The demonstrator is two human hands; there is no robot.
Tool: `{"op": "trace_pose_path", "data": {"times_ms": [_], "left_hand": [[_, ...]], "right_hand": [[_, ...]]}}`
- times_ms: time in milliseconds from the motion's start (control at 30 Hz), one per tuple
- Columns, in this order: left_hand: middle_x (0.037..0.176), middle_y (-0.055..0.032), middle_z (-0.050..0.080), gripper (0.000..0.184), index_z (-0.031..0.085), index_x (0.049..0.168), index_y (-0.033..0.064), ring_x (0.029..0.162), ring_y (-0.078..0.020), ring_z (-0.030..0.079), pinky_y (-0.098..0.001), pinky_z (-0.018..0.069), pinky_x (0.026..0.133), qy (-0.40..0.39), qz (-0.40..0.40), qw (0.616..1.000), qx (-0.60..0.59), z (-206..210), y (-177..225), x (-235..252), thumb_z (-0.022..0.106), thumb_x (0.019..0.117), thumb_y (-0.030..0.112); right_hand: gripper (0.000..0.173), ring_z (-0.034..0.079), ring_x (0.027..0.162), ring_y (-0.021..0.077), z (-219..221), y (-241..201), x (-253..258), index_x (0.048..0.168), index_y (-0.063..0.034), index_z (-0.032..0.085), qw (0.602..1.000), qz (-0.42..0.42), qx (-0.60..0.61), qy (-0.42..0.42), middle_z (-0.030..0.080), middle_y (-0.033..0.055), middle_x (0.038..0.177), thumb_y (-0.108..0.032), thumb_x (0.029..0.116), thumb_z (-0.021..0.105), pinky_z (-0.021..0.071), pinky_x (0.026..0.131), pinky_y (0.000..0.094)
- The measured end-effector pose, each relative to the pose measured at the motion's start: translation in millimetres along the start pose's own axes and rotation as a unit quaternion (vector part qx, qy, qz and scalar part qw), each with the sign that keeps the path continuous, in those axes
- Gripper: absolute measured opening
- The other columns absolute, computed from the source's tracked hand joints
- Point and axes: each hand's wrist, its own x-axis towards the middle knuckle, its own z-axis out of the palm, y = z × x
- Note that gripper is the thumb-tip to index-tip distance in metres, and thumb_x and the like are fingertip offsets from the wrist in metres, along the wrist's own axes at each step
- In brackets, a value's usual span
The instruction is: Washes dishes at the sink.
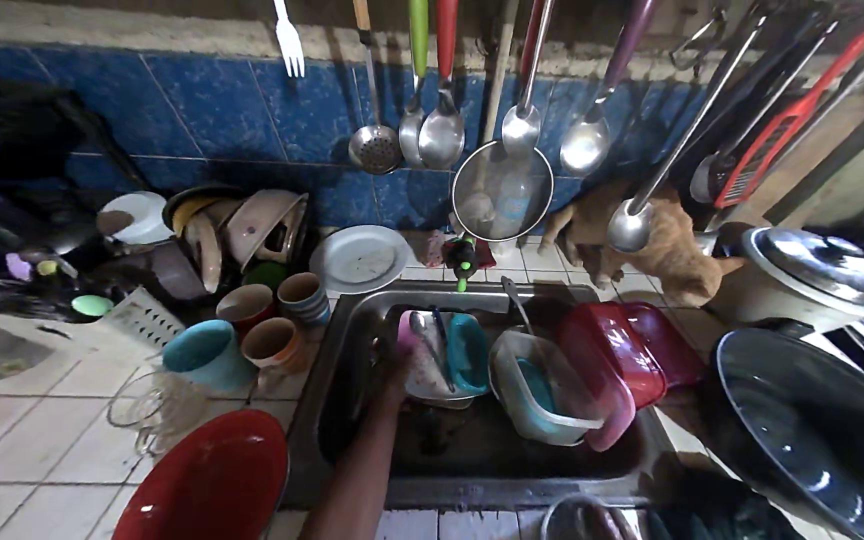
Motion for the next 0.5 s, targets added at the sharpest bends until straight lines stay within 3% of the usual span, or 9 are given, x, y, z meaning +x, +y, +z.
{"op": "trace_pose_path", "data": {"times_ms": [33,133,200,267,367,433,500], "left_hand": [[0.150,-0.0287,0.047,0.050,0.044,0.147,-0.0075,0.141,-0.0377,0.045,-0.0498,0.0358,0.117,-0.003,-0.004,1.000,0.010,-2.1,4.5,-3.2,0.054,0.1072,0.021],[0.142,-0.0293,0.054,0.049,0.052,0.141,-0.0082,0.135,-0.0385,0.051,-0.0515,0.0387,0.115,0.029,0.047,0.996,0.069,-15.6,22.3,-1.1,0.049,0.1090,0.028],[0.135,-0.0295,0.059,0.051,0.060,0.133,-0.0078,0.131,-0.0400,0.055,-0.0552,0.0396,0.112,0.035,0.060,0.991,0.115,-29.8,46.7,0.1,0.045,0.1100,0.035],[0.131,-0.0272,0.063,0.052,0.064,0.129,-0.0033,0.127,-0.0405,0.057,-0.0583,0.0419,0.108,0.017,0.048,0.978,0.203,-46.8,83.1,-11.3,0.040,0.1106,0.039],[0.133,-0.0259,0.062,0.042,0.063,0.134,0.0004,0.129,-0.0408,0.057,-0.0568,0.0416,0.109,0.025,0.098,0.950,0.297,-67.0,120.0,-40.2,0.042,0.1101,0.028],[0.132,-0.0279,0.062,0.040,0.060,0.136,-0.0035,0.127,-0.0413,0.058,-0.0546,0.0418,0.110,0.051,0.159,0.948,0.271,-76.5,118.4,-56.5,0.043,0.1098,0.021],[0.137,-0.0278,0.060,0.041,0.053,0.143,-0.0048,0.129,-0.0396,0.057,-0.0523,0.0408,0.112,0.084,0.186,0.957,0.206,-83.3,107.1,-72.5,0.041,0.1105,0.018]], "right_hand": [[0.044,0.064,0.116,0.0484,-2.5,1.0,1.5,0.132,0.0148,0.057,0.998,0.017,0.050,0.019,0.063,0.0345,0.127,-0.009,0.0952,0.065,0.0504,0.102,0.0577],[0.051,0.072,0.096,0.0305,-9.4,9.6,8.4,0.136,0.0117,0.050,0.974,0.051,0.213,0.055,0.069,0.0239,0.111,-0.012,0.0951,0.068,0.0592,0.087,0.0505],[0.050,0.071,0.085,0.0162,-15.7,4.5,16.8,0.136,0.0090,0.047,0.934,0.070,0.341,0.083,0.069,0.0125,0.104,-0.013,0.0950,0.064,0.0621,0.078,0.0382],[0.041,0.068,0.081,0.0098,-19.6,-11.5,33.6,0.131,0.0043,0.048,0.877,0.083,0.459,0.116,0.068,0.0041,0.097,-0.015,0.0967,0.058,0.0603,0.076,0.0304],[0.030,0.068,0.075,0.0096,-18.2,-45.3,68.3,0.124,-0.0027,0.053,0.789,0.086,0.604,0.075,0.070,0.0030,0.093,-0.021,0.1004,0.055,0.0597,0.068,0.0271],[0.036,0.067,0.072,0.0126,-9.5,-71.0,95.6,0.126,-0.0023,0.051,0.779,0.080,0.621,0.013,0.068,0.0054,0.091,-0.014,0.0947,0.063,0.0605,0.065,0.0303],[0.046,0.068,0.078,0.0163,-1.3,-101.1,126.7,0.134,-0.0003,0.048,0.798,0.069,0.597,-0.043,0.067,0.0094,0.098,0.000,0.0911,0.064,0.0607,0.069,0.0343]]}}
